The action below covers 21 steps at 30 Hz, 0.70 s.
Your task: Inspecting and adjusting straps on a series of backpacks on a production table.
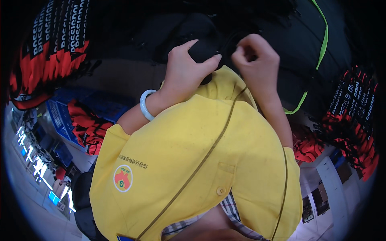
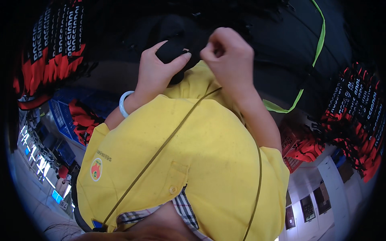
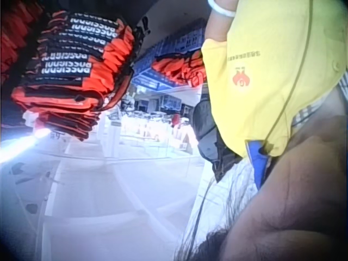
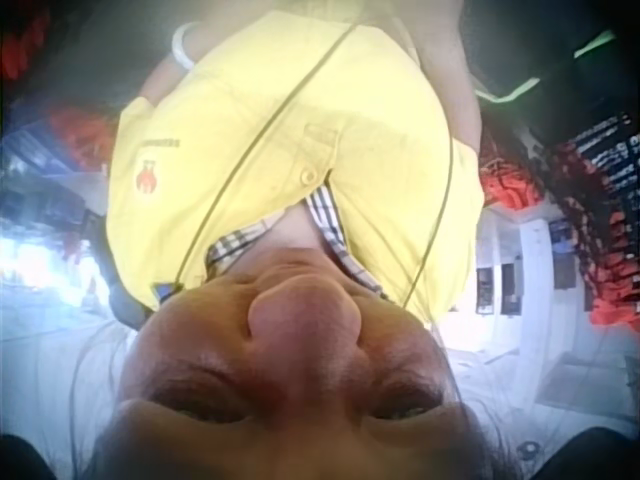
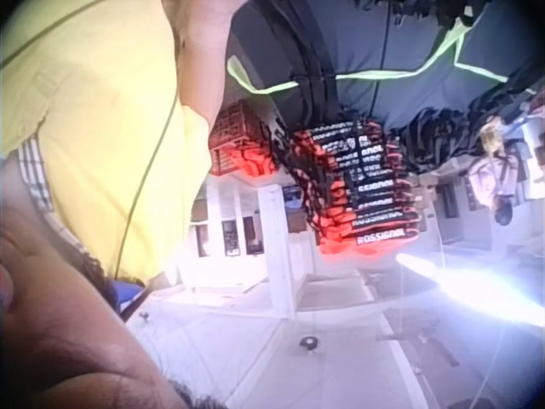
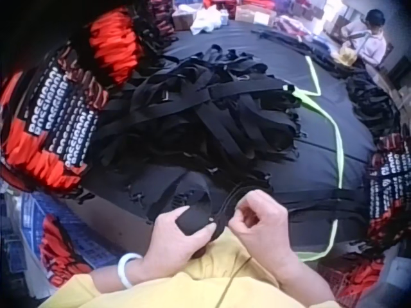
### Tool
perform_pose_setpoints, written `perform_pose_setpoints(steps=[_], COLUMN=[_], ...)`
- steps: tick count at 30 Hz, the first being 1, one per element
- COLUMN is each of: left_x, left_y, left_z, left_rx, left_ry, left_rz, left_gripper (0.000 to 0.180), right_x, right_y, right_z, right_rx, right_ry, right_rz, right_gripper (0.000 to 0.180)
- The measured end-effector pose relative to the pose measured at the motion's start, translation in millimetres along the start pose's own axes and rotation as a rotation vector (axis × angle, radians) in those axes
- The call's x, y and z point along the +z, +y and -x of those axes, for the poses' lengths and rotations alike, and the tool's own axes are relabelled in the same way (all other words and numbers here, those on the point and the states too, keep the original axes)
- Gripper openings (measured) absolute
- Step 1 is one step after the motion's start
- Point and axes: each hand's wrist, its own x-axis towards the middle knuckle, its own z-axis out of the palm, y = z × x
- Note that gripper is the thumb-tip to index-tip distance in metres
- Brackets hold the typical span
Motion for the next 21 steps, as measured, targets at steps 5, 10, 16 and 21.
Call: perform_pose_setpoints(steps=[5, 10, 16, 21], left_x=[-9, -12, -14, -10], left_y=[-1, -3, -4, -5], left_z=[-10, -15, -15, -12], left_rx=[-0.410, -0.525, -0.573, -0.556], left_ry=[-0.109, -0.164, -0.220, -0.249], left_rz=[0.373, 0.508, 0.569, 0.564], left_gripper=[0.017, 0.022, 0.023, 0.024], right_x=[-33, -30, -18, 12], right_y=[25, 61, 143, 187], right_z=[15, 72, 123, 137], right_rx=[0.267, 0.360, 0.984, 1.027], right_ry=[-0.161, -0.483, -0.460, -0.496], right_rz=[-0.545, -0.539, 0.016, 0.134], right_gripper=[0.013, 0.030, 0.045, 0.065])
